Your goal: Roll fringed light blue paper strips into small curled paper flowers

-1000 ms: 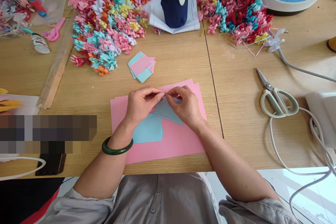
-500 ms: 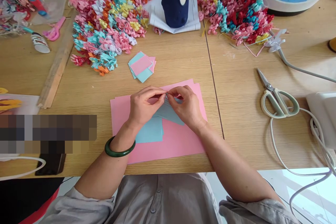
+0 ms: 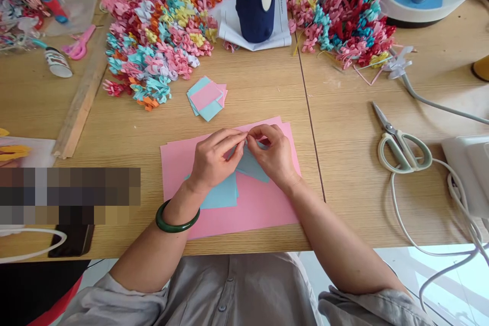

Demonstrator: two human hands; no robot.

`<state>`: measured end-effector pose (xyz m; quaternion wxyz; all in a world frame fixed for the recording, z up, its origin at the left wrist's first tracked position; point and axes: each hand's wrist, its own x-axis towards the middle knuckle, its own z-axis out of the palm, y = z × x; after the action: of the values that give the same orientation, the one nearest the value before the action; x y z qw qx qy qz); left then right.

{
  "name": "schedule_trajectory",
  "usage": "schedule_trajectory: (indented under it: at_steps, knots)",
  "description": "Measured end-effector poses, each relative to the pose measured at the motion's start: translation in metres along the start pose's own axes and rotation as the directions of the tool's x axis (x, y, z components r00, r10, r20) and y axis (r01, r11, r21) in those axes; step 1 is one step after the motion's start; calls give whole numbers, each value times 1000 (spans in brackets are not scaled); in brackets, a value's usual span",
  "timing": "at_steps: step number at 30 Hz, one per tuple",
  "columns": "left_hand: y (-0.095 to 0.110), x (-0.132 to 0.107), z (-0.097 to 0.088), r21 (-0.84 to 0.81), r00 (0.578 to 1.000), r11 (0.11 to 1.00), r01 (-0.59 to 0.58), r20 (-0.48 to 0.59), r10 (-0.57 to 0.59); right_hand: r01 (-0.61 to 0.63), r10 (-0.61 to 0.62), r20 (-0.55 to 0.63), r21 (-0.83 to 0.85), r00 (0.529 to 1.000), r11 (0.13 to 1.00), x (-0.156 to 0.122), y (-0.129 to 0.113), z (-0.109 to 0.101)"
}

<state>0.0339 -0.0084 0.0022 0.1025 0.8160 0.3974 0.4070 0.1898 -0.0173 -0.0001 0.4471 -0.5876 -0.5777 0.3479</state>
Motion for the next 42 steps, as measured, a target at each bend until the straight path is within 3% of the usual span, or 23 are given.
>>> schedule_trajectory:
  at_steps: [3,6,9,16,22,30,35,39,42]
  knots:
    - [1,3,-1,-162,993,980,114,-13,-117,10,-10,-3,32,1000,999,1,0,0]
    - [1,4,-2,-319,960,909,269,13,-280,-16,15,16,81,1000,997,1,0,-1]
    - [1,3,-1,-385,939,860,334,59,-338,-9,7,24,86,1000,996,1,-1,-1]
    - [-1,2,-1,-309,953,905,293,22,-301,51,-50,28,-26,998,998,0,0,-1]
    - [-2,2,-1,-38,990,989,141,-20,-141,70,-65,59,-79,996,994,-1,3,-1]
    - [2,1,1,177,992,976,124,-58,-116,52,-47,60,-84,997,995,-3,-5,0]
    - [7,-1,6,356,994,932,65,-109,-28,34,-33,42,-28,999,999,-5,-6,0]
    - [10,-2,9,324,996,946,11,-83,16,-7,6,14,42,1000,999,-3,-2,1]
    - [10,-2,8,175,997,984,31,-69,-19,-28,29,-15,63,999,998,0,2,2]
